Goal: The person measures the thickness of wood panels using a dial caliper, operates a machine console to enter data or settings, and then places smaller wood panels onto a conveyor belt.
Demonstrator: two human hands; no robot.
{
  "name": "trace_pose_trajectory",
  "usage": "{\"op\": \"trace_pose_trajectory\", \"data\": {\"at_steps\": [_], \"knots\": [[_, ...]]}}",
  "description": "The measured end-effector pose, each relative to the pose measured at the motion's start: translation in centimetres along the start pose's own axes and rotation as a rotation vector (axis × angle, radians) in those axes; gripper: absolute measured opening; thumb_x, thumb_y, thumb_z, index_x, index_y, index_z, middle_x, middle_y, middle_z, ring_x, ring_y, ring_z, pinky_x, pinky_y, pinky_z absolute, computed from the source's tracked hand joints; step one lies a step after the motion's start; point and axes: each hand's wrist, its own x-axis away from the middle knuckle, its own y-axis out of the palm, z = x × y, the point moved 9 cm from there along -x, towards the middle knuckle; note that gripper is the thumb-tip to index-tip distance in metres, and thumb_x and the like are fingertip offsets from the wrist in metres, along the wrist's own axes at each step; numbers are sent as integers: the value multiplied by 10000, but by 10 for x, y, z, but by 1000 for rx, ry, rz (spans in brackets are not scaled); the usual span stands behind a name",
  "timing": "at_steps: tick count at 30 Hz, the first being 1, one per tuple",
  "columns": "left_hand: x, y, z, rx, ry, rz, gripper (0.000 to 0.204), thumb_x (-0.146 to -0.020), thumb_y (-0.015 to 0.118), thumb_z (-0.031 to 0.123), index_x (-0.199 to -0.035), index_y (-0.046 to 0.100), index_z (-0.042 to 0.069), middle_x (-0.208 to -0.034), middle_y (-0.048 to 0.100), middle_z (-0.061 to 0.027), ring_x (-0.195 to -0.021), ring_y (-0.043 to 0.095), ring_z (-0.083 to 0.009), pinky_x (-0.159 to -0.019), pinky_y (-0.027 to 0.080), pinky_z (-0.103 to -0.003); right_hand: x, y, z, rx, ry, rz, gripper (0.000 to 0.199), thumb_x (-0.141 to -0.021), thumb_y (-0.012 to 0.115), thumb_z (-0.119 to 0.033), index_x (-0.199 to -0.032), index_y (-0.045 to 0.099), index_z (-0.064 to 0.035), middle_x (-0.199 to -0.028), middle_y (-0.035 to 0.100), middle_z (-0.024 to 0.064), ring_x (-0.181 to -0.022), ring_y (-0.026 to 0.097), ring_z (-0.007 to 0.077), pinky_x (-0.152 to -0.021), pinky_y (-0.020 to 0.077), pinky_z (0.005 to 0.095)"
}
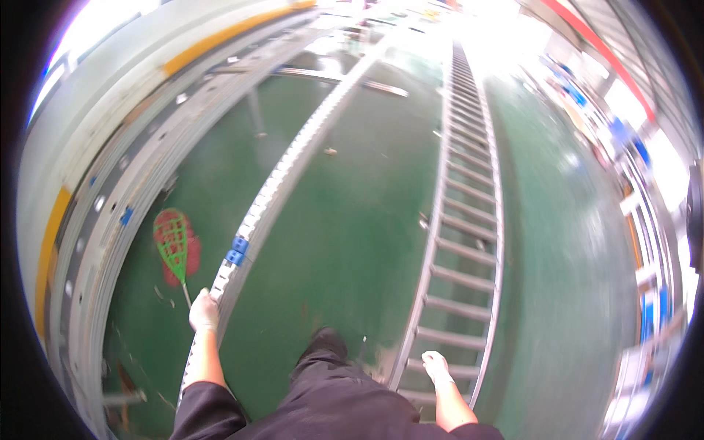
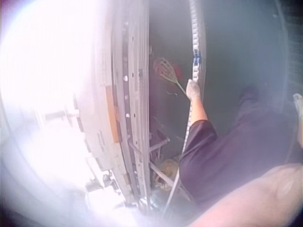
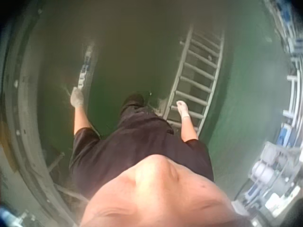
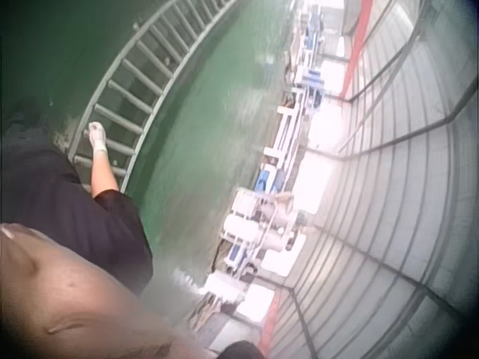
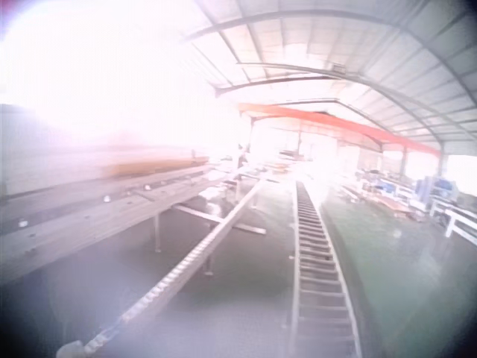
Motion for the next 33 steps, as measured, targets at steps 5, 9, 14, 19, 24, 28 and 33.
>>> {"op": "trace_pose_trajectory", "data": {"at_steps": [5,9,14,19,24,28,33], "knots": [[-53,9,166,73,-15,-207,364,-902,574,432,-981,771,136,-1003,764,-117,-932,732,-330,-787,576,-421,-275,-53,-116,-668,-77,-461,362,-980,620,-243,-1286,620,-50,-1196,671,142,-1084,634,297,-923,532,441],[-93,31,306,198,321,-96,278,-948,514,290,-987,777,208,-981,778,-89,-959,739,-292,-794,591,-449,-350,-103,-237,-229,228,-263,380,-982,663,-251,-1315,583,-85,-1206,648,110,-1092,609,272,-917,519,459],[-98,-50,304,-25,-10,-184,268,-984,475,255,-1099,710,200,-975,766,-98,-884,746,-302,-702,593,-461,-482,-52,-436,-22,119,-554,394,-982,666,-267,-1324,575,-93,-1207,645,109,-1093,613,282,-921,520,473],[-135,-30,446,37,-233,-18,345,-1004,457,332,-1076,721,121,-1048,743,-139,-1000,716,-312,-870,546,-476,-638,-58,-520,73,64,-694,407,-983,669,-283,-1332,567,-100,-1208,643,108,-1094,617,292,-926,521,486],[-238,7,650,43,-314,57,347,-983,483,330,-1108,686,78,-1119,697,-138,-1084,649,-292,-996,426,-448,-819,-119,-574,142,59,-757,421,-983,672,-299,-1341,559,-107,-1209,640,107,-1094,621,302,-930,521,499],[-317,8,789,62,-327,64,322,-953,510,222,-1166,664,37,-1121,697,-157,-1097,647,-275,-1009,422,-431,-976,-151,-616,196,-116,-846,391,-982,684,-328,-1303,586,-128,-1134,661,71,-1002,640,272,-862,529,466],[-444,17,979,59,-243,-138,327,-997,489,286,-1114,742,115,-1145,744,-122,-1091,710,-275,-926,523,-458,-1125,-250,-619,284,-159,-737,248,-973,695,-255,-1187,647,-137,-947,675,9,-766,620,155,-619,493,296]]}}
